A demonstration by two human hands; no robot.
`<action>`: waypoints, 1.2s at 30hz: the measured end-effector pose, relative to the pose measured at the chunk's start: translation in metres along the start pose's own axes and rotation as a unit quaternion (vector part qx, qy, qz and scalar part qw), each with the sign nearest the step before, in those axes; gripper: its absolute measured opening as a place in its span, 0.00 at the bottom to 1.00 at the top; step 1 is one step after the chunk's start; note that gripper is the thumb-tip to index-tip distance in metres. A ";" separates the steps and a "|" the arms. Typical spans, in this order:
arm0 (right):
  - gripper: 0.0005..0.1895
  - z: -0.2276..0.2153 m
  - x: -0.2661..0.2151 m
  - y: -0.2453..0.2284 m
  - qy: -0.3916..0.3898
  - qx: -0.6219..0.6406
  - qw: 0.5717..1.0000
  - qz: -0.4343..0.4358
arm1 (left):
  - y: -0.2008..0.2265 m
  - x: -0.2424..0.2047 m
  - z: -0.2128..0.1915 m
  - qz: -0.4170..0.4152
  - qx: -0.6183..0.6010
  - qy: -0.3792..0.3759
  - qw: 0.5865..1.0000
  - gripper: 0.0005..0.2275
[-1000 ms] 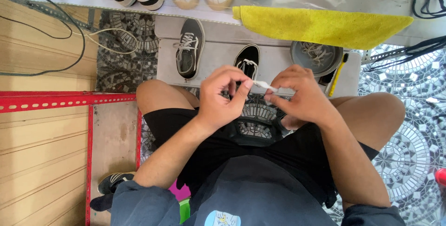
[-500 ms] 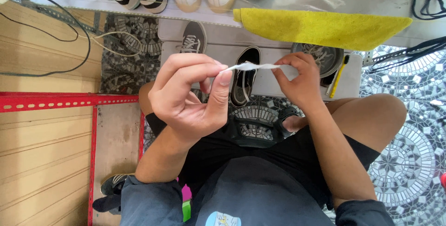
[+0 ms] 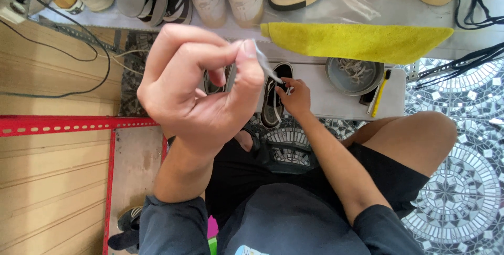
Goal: The person threads a white shoelace through the eyelets of a black sneaker, pulls the lace through the holes, and ties the laces. The person handles the shoe and laces by hand while seated.
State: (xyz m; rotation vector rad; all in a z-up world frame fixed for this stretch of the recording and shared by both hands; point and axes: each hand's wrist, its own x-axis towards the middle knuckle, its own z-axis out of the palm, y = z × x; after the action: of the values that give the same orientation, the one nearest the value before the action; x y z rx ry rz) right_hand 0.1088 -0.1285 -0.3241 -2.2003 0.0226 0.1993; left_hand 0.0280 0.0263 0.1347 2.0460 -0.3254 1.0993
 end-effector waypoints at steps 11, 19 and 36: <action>0.08 -0.024 0.020 -0.003 0.053 0.037 0.984 -0.167 | -0.012 0.003 -0.012 -0.098 -0.016 -0.050 0.994 0.09; 0.10 -0.125 0.004 -0.105 0.080 0.079 0.952 -0.284 | -0.028 -0.006 -0.005 -0.163 -0.096 -0.054 0.980 0.11; 0.06 -0.242 -0.039 -0.245 0.073 0.188 0.889 -0.412 | -0.079 -0.041 0.018 -0.258 -0.119 -0.144 0.948 0.09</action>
State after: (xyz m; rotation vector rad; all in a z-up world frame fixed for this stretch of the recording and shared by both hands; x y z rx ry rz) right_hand 0.1244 -0.1788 0.0188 -1.6601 -0.7189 -0.4175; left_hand 0.0575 0.0606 0.0557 1.9153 -0.0509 0.4211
